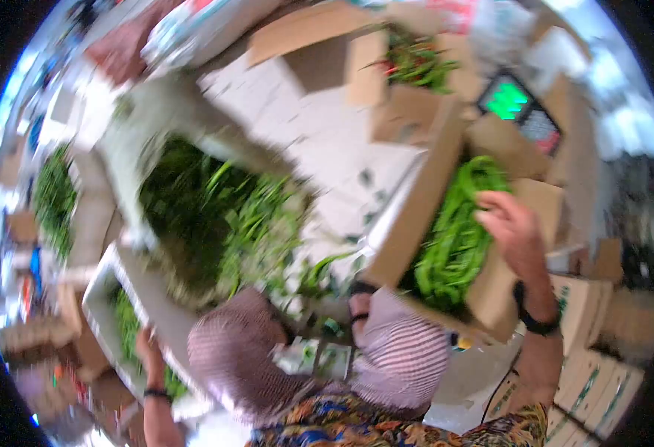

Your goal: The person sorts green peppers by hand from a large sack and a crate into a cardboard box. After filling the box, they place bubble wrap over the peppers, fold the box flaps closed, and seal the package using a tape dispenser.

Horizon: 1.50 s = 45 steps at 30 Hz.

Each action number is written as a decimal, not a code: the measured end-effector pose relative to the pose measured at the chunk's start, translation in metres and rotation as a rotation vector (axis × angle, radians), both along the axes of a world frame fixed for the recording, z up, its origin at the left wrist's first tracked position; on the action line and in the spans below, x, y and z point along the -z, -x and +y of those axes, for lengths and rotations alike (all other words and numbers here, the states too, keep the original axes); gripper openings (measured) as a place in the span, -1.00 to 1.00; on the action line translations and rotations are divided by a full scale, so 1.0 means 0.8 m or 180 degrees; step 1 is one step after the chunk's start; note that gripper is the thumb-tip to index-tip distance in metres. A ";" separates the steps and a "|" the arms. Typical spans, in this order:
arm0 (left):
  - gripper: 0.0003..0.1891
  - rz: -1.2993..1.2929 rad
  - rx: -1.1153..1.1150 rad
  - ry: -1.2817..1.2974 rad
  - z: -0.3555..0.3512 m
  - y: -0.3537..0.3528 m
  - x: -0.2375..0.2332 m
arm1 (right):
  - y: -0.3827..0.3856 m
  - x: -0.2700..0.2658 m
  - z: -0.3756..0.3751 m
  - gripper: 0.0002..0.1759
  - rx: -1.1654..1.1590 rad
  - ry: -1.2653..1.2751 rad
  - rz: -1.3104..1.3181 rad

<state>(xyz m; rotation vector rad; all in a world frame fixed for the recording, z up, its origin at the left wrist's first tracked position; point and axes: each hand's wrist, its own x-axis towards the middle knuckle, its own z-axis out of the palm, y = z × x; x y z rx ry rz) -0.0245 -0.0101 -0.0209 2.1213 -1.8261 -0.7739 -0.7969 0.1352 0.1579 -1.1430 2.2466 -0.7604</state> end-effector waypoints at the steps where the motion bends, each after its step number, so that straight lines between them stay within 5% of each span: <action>1: -0.65 -0.0288 0.0444 0.0216 -0.004 0.014 0.017 | -0.018 -0.007 0.004 -0.68 -0.0052 0.0050 -0.0197; 2: -0.65 0.1212 -0.0314 -0.0102 -0.008 0.034 0.034 | -0.030 -0.022 0.009 -0.70 -0.0240 -0.0168 -0.0402; 3: -0.72 -0.0022 0.0902 0.0058 -0.012 0.078 0.023 | -0.073 -0.039 0.008 -0.72 0.0008 0.0181 -0.0502; 4: -0.76 -0.0241 0.1079 0.0223 -0.011 0.108 0.025 | -0.095 -0.046 0.018 -0.74 0.0040 0.0375 -0.0832; 9: -0.81 0.0255 0.0888 -0.0484 -0.005 0.184 0.066 | -0.187 -0.083 0.041 -0.79 -0.0218 -0.0265 -0.1905; 14: -0.80 0.0246 0.1870 -0.0275 -0.009 0.239 0.116 | -0.266 -0.050 0.015 -0.80 -0.0446 -0.1117 -0.2932; 16: -0.82 0.0322 0.1997 -0.0320 -0.006 0.254 0.143 | -0.286 -0.021 -0.004 -0.79 -0.0086 -0.1577 -0.3324; 19: -0.80 0.0564 0.1882 -0.0402 -0.017 0.288 0.151 | -0.328 0.060 -0.023 -0.78 0.0669 -0.0828 -0.3806; 22: -0.79 0.0852 0.2088 -0.0248 -0.015 0.308 0.179 | -0.366 0.184 -0.043 -0.76 0.1154 -0.0482 -0.3365; 27: -0.78 0.0954 0.2498 -0.0340 0.025 0.329 0.221 | -0.369 0.348 -0.052 -0.62 0.1991 -0.1142 -0.2746; 31: -0.83 0.0481 0.3298 0.0281 0.040 0.333 0.270 | -0.369 0.466 -0.052 -0.76 0.1715 -0.0649 -0.1973; 35: -0.85 0.0579 0.2380 -0.0328 0.045 0.357 0.280 | -0.368 0.507 -0.051 -0.59 0.1417 -0.1520 -0.0949; 37: -0.84 -0.0030 0.3758 0.0164 0.039 0.357 0.273 | -0.369 0.512 -0.051 -0.61 0.0992 -0.1583 -0.0839; 39: -0.83 0.0220 0.3468 0.0007 0.040 0.358 0.277 | -0.369 0.513 -0.054 -0.65 0.1036 -0.1426 -0.0853; 41: -0.76 0.0279 0.4005 -0.0869 0.044 0.355 0.264 | -0.363 0.516 -0.053 -0.69 0.1118 -0.1270 -0.0870; 43: -0.71 0.0719 0.3408 -0.0640 0.079 0.345 0.297 | -0.351 0.516 -0.049 -0.70 0.1280 -0.0602 -0.1059; 45: -0.67 0.3956 0.1182 -0.2105 0.073 0.338 0.265 | -0.354 0.486 -0.051 -0.77 0.1483 -0.0702 -0.1413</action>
